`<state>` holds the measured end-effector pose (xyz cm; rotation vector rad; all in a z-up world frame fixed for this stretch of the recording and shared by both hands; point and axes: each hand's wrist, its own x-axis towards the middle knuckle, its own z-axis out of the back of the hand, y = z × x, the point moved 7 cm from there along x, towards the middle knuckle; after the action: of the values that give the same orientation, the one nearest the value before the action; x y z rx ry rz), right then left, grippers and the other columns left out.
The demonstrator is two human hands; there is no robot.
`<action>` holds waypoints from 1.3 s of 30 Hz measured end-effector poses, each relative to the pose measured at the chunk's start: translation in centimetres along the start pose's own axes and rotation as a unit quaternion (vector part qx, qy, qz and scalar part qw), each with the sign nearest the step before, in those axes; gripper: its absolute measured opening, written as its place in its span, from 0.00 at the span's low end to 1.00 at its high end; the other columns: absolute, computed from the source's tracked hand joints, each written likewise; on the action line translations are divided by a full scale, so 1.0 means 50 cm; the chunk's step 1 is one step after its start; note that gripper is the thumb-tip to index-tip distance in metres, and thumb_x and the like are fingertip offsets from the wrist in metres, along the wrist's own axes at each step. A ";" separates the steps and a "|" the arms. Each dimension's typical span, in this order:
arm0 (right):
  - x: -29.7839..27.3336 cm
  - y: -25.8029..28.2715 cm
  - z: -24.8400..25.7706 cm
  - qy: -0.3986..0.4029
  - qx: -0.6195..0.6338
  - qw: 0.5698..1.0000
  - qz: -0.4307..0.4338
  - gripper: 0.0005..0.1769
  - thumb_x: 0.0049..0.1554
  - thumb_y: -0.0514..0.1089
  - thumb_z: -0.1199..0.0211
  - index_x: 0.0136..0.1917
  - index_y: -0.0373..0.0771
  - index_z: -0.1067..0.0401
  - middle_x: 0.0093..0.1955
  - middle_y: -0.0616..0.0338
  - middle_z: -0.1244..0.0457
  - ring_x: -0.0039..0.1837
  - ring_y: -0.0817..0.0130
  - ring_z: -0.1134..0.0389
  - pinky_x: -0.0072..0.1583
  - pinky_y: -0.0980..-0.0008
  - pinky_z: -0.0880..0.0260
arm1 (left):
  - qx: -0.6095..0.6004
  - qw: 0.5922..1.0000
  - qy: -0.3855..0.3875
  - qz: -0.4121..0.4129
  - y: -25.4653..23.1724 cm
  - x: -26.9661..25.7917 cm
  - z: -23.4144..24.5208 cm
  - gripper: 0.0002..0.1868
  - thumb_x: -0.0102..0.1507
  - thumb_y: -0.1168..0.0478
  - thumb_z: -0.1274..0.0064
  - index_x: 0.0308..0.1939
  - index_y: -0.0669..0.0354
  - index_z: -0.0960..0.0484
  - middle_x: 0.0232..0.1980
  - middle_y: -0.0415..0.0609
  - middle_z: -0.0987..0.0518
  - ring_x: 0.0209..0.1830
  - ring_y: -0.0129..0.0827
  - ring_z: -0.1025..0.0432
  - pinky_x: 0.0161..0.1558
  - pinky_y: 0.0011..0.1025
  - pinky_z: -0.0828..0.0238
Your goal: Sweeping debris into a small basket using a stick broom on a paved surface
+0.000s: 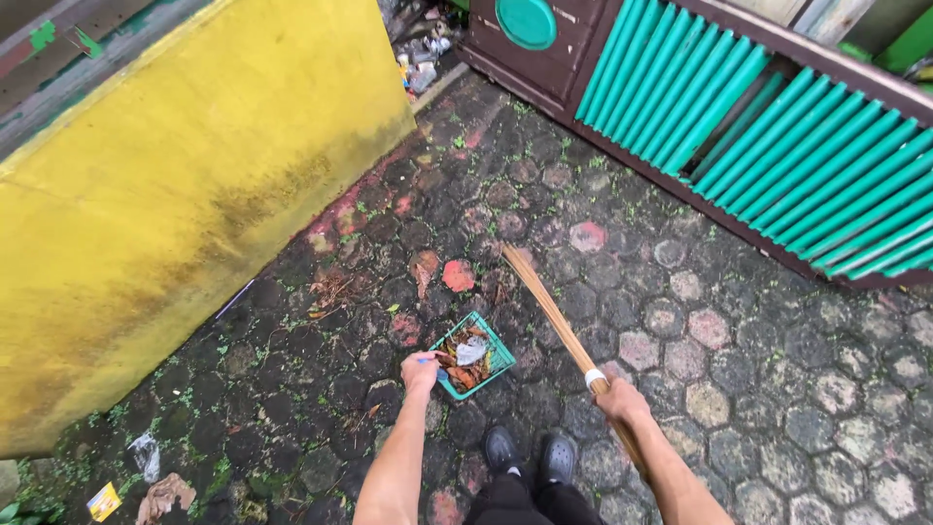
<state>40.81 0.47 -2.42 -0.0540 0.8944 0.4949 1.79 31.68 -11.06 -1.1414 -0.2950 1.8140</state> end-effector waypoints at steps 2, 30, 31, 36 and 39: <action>-0.055 0.027 0.000 0.002 0.016 1.000 0.019 0.44 0.51 0.59 0.36 0.79 0.58 0.43 0.65 0.43 0.31 0.69 0.50 0.31 0.70 0.50 0.33 | 0.017 1.000 -0.008 0.006 0.025 0.017 0.019 0.14 0.49 0.55 0.35 0.40 0.35 0.09 0.59 0.50 0.17 0.63 0.46 0.26 0.59 0.38 0.24; -0.213 -0.043 -0.271 0.041 -0.051 0.996 -0.053 0.44 0.62 0.40 0.48 0.83 0.67 0.63 0.54 0.55 0.28 0.46 0.68 0.22 0.53 0.71 0.13 | 0.261 0.937 0.138 -0.187 -0.031 -0.154 0.056 0.15 0.72 0.58 0.56 0.57 0.61 0.39 0.75 0.64 0.47 0.32 0.48 0.23 0.36 0.46 0.24; -0.214 -0.057 -0.263 0.043 -0.052 0.996 -0.054 0.44 0.62 0.40 0.48 0.83 0.67 0.63 0.54 0.55 0.28 0.46 0.68 0.22 0.53 0.71 0.13 | 0.262 0.937 0.140 -0.185 -0.035 -0.155 0.060 0.15 0.72 0.58 0.56 0.57 0.61 0.39 0.75 0.64 0.47 0.32 0.48 0.23 0.36 0.46 0.24; -0.200 -0.086 -0.198 -0.008 -0.028 0.999 -0.028 0.50 0.59 0.46 0.40 0.83 0.75 0.65 0.59 0.53 0.29 0.52 0.60 0.21 0.63 0.56 0.21 | 0.293 0.929 0.126 -0.187 -0.072 -0.168 0.098 0.18 0.74 0.63 0.55 0.65 0.65 0.38 0.42 0.54 0.22 0.32 0.37 0.24 0.32 0.29 0.18; -0.190 -0.095 -0.182 0.000 0.007 0.999 -0.047 0.49 0.60 0.44 0.41 0.83 0.72 0.64 0.54 0.54 0.27 0.45 0.67 0.22 0.55 0.62 0.16 | 0.253 0.947 0.121 -0.158 -0.114 -0.190 0.143 0.14 0.74 0.63 0.57 0.63 0.59 0.37 0.45 0.50 0.23 0.32 0.34 0.25 0.31 0.28 0.19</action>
<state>31.25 -9.72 -1.72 -0.0817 0.8907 0.4015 0.56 28.87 1.76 -0.8761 0.1267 1.3407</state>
